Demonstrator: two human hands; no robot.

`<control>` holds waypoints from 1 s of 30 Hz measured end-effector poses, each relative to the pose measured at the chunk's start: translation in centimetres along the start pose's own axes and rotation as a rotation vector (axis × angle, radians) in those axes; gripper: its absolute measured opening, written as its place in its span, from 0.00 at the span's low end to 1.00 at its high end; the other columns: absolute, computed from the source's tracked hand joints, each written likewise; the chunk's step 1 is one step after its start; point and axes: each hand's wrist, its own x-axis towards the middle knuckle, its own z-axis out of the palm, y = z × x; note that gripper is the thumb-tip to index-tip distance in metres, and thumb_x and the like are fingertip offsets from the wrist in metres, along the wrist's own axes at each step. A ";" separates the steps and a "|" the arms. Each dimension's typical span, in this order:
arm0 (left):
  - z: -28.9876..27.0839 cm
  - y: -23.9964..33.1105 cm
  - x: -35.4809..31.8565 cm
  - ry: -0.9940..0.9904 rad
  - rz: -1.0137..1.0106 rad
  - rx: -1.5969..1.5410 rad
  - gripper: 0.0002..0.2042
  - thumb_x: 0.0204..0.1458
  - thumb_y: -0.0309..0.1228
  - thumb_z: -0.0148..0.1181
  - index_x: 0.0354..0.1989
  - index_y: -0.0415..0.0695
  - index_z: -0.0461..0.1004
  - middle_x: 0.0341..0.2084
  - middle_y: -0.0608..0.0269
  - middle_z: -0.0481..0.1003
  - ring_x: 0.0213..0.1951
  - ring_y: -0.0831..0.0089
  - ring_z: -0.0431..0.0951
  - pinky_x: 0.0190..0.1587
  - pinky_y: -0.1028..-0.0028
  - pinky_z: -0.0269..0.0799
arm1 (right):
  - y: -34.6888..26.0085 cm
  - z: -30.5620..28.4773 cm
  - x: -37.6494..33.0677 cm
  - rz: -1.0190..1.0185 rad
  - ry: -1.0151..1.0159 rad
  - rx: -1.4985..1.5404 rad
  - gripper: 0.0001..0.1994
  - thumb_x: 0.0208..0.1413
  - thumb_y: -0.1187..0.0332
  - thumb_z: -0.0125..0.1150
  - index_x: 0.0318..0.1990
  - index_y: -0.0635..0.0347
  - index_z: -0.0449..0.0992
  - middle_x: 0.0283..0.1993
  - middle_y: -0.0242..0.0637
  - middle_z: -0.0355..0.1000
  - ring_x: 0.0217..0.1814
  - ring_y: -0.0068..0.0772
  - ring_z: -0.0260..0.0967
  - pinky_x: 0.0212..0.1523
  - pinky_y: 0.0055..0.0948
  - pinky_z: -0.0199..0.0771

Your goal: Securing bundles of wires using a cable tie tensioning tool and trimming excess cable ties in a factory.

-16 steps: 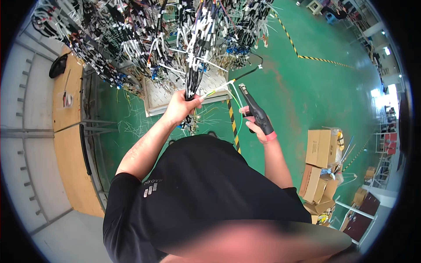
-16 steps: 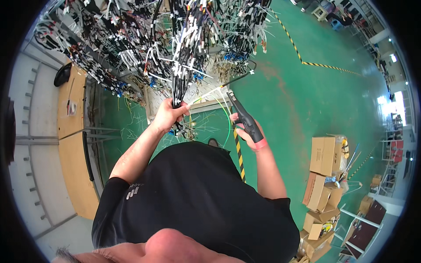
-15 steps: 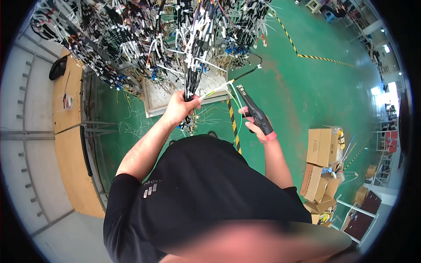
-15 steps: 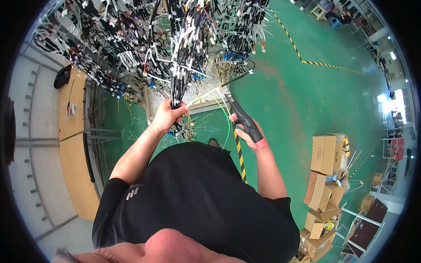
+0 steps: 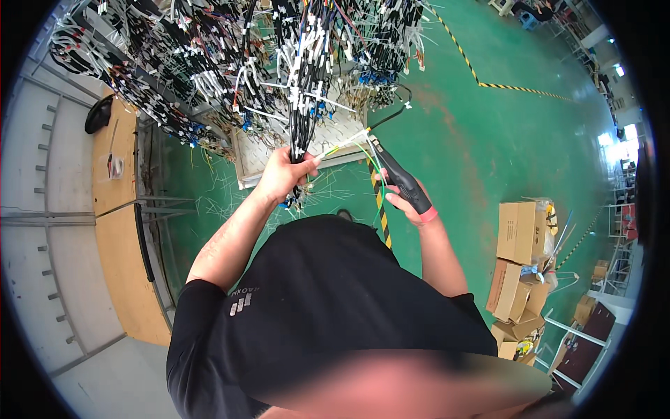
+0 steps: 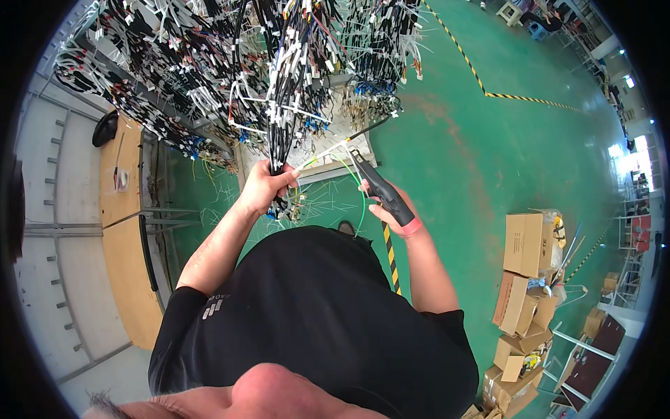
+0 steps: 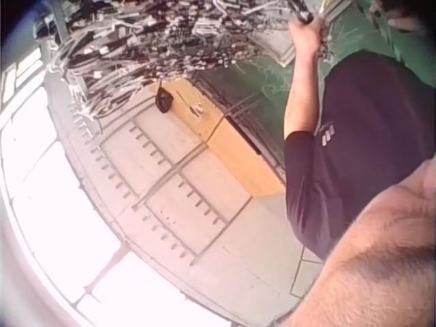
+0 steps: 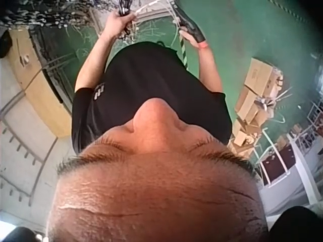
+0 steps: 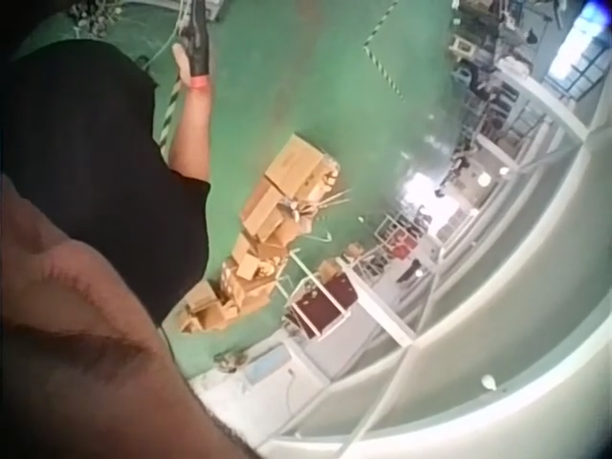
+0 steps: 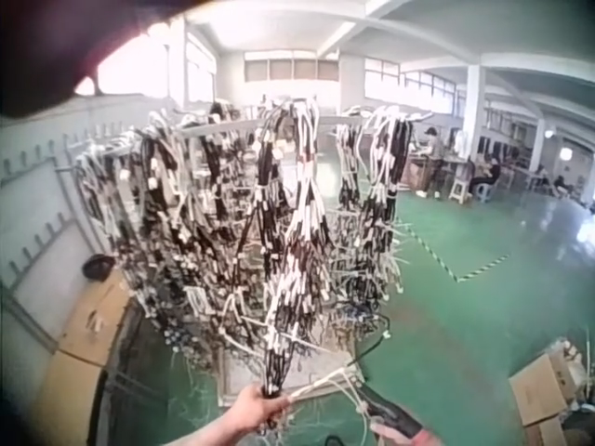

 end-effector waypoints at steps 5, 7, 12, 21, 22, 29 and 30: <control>0.4 0.4 -0.2 -0.018 0.005 -0.010 0.07 0.58 0.27 0.72 0.33 0.40 0.79 0.23 0.66 0.80 0.19 0.84 0.70 0.22 0.79 0.66 | 0.0 0.2 0.1 -0.113 -0.038 -0.093 0.27 0.59 0.77 0.61 0.68 0.62 0.71 0.64 0.39 0.75 0.70 0.35 0.70 0.72 0.40 0.65; 0.7 0.7 -0.5 -0.049 0.011 -0.014 0.07 0.58 0.27 0.72 0.31 0.41 0.80 0.22 0.67 0.80 0.20 0.85 0.71 0.23 0.80 0.66 | 0.1 0.3 0.1 -0.165 -0.030 -0.088 0.27 0.59 0.77 0.61 0.67 0.62 0.71 0.63 0.39 0.75 0.70 0.35 0.70 0.73 0.41 0.64; 0.6 0.0 -0.4 -0.112 0.011 -0.024 0.06 0.58 0.26 0.73 0.32 0.42 0.80 0.23 0.67 0.81 0.20 0.85 0.71 0.23 0.80 0.66 | -1.4 1.4 0.0 -0.161 0.060 -0.119 0.21 0.57 0.74 0.66 0.59 0.63 0.75 0.53 0.37 0.79 0.55 0.28 0.77 0.56 0.32 0.79; 0.3 0.1 -0.1 -0.114 0.014 -0.054 0.06 0.59 0.27 0.72 0.34 0.41 0.80 0.24 0.66 0.81 0.19 0.85 0.71 0.23 0.80 0.66 | -2.6 1.2 -0.1 -0.286 0.252 -0.590 0.14 0.48 0.74 0.70 0.43 0.66 0.75 0.38 0.45 0.75 0.40 0.42 0.78 0.43 0.35 0.77; 0.4 0.1 -0.1 -0.089 0.024 -0.052 0.05 0.59 0.27 0.72 0.35 0.41 0.80 0.24 0.66 0.81 0.19 0.85 0.71 0.23 0.80 0.66 | -2.8 1.0 0.2 -0.400 0.246 -0.687 0.19 0.47 0.75 0.70 0.47 0.66 0.74 0.45 0.46 0.75 0.47 0.46 0.78 0.48 0.37 0.77; 0.7 0.3 -0.2 -0.067 0.017 -0.020 0.05 0.60 0.26 0.70 0.33 0.40 0.80 0.24 0.65 0.81 0.20 0.83 0.70 0.23 0.79 0.64 | -2.5 1.4 -0.9 -0.183 0.151 -0.421 0.18 0.52 0.76 0.69 0.50 0.62 0.74 0.42 0.40 0.74 0.43 0.30 0.75 0.46 0.28 0.74; 0.7 0.2 -0.1 -0.068 0.016 -0.020 0.05 0.60 0.26 0.70 0.33 0.40 0.80 0.24 0.65 0.81 0.20 0.83 0.70 0.23 0.79 0.64 | -2.5 1.6 -0.9 -0.165 0.194 -0.433 0.13 0.52 0.74 0.70 0.44 0.62 0.74 0.35 0.37 0.73 0.37 0.26 0.72 0.40 0.27 0.73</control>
